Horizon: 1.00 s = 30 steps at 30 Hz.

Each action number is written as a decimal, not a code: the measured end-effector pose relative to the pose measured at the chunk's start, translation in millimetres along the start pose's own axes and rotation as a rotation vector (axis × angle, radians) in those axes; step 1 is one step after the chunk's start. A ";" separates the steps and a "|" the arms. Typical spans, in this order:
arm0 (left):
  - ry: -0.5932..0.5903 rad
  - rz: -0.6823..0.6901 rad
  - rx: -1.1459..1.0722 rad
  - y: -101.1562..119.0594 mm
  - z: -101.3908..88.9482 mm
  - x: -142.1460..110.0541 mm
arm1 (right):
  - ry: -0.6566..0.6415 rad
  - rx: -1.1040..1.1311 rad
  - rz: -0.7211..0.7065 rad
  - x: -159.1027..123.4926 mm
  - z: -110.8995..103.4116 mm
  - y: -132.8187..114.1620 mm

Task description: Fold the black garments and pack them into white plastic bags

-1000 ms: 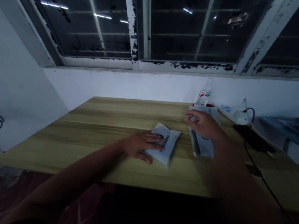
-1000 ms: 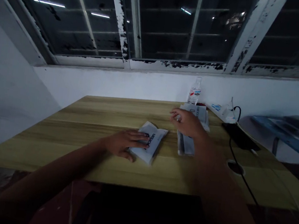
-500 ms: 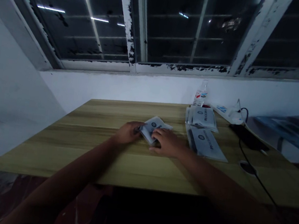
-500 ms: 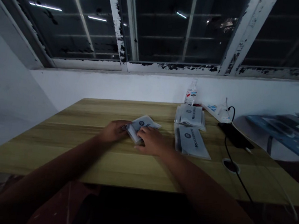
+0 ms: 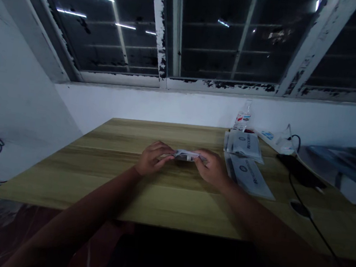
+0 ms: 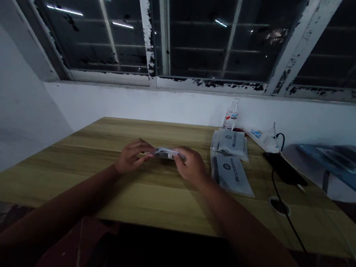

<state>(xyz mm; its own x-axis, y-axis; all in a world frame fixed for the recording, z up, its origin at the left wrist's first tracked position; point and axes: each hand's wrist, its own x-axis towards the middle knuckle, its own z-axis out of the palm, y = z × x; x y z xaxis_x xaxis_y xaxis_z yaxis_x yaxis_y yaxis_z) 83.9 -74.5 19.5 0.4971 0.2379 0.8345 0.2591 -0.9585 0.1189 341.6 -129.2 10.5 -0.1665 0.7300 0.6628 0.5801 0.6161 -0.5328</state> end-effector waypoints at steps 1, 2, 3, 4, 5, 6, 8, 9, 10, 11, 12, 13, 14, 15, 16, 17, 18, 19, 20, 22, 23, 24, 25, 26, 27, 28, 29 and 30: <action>0.030 -0.009 -0.012 1.2 -0.7 0.8 | 0.005 0.004 -0.003 0.0 -0.1 0.8; 0.057 -0.021 -0.018 2.5 -1.2 1.4 | 0.007 0.005 0.002 0.1 0.0 1.8; 0.072 -0.033 -0.020 3.7 -1.6 1.9 | 0.012 0.005 0.015 0.2 0.1 3.0; 0.080 -0.042 -0.015 4.7 -1.8 2.3 | 0.017 -0.001 0.032 0.5 0.0 4.3; 0.080 -0.054 -0.004 5.5 -1.8 2.4 | 0.024 -0.016 0.042 1.0 -0.3 5.2; 0.080 -0.070 0.012 6.0 -1.7 2.3 | 0.028 -0.046 0.035 1.6 -1.0 5.6; 0.097 -0.097 0.051 6.3 -0.7 1.5 | 0.039 -0.144 -0.045 3.0 -3.7 3.4; 0.109 -0.102 0.067 6.3 0.2 0.8 | 0.045 -0.210 -0.100 3.7 -5.5 0.4; 0.116 -0.100 0.077 6.3 1.4 0.0 | 0.055 -0.278 -0.157 4.1 -7.2 -3.7; 0.115 -0.090 0.080 6.4 2.7 -0.8 | 0.064 -0.340 -0.213 4.2 -8.6 -8.9; 0.108 -0.080 0.081 6.7 4.2 -1.7 | 0.066 -0.393 -0.265 3.9 -9.4 -14.6; 0.094 -0.074 0.083 7.1 5.8 -2.5 | 0.061 -0.433 -0.311 3.2 -9.5 -20.6; 0.075 -0.074 0.083 7.7 7.2 -3.2 | 0.048 -0.461 -0.351 2.2 -8.9 -26.2; 0.056 -0.074 0.078 8.3 8.5 -3.7 | 0.030 -0.474 -0.383 1.1 -7.6 -31.2; 0.040 -0.067 0.068 9.0 9.4 -3.9 | 0.009 -0.476 -0.406 0.1 -5.9 -35.1; 0.024 -0.055 0.051 9.5 10.1 -3.9 | -0.009 -0.469 -0.415 -0.8 -4.0 -37.9; 0.011 -0.037 0.030 9.8 10.3 -3.7 | -0.021 -0.457 -0.414 -1.3 -2.3 -39.4; 0.002 -0.018 0.010 10.0 10.3 -3.3 | -0.026 -0.442 -0.410 -1.6 -0.8 -39.9; -0.004 -0.007 -0.002 10.1 10.1 -2.7 | -0.024 -0.429 -0.405 -1.6 0.2 -39.5; 0.001 -0.015 -0.006 10.3 9.4 -1.3 | -0.008 -0.413 -0.397 -1.2 1.0 -37.5; 0.007 -0.022 -0.006 10.6 9.2 -0.6 | -0.001 -0.406 -0.404 -0.9 0.9 -36.6; 0.013 -0.022 -0.008 11.1 9.1 0.0 | -0.002 -0.398 -0.420 -0.8 0.7 -35.9; 0.017 -0.013 -0.014 12.0 9.2 0.6 | -0.007 -0.389 -0.442 -0.8 0.5 -35.6; 0.021 0.005 -0.023 13.2 9.5 1.2 | -0.015 -0.383 -0.462 -0.9 0.4 -35.6; 0.025 0.028 -0.033 14.7 9.9 1.8 | -0.024 -0.382 -0.479 -1.2 0.5 -35.8; 0.026 0.049 -0.042 16.3 10.3 2.5 | -0.030 -0.385 -0.489 -1.6 0.8 -36.2; 0.027 0.064 -0.048 18.0 10.6 3.1 | -0.034 -0.391 -0.491 -2.0 1.1 -36.4; 0.025 0.067 -0.053 19.7 10.8 3.8 | -0.034 -0.395 -0.487 -2.5 1.6 -36.4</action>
<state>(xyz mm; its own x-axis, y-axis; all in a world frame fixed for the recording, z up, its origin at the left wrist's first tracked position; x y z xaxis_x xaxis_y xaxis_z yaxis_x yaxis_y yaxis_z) 99.8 -90.8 19.2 0.4908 0.1692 0.8547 0.1814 -0.9793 0.0897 319.7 -152.9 27.3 -0.5077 0.4058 0.7599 0.6810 0.7293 0.0656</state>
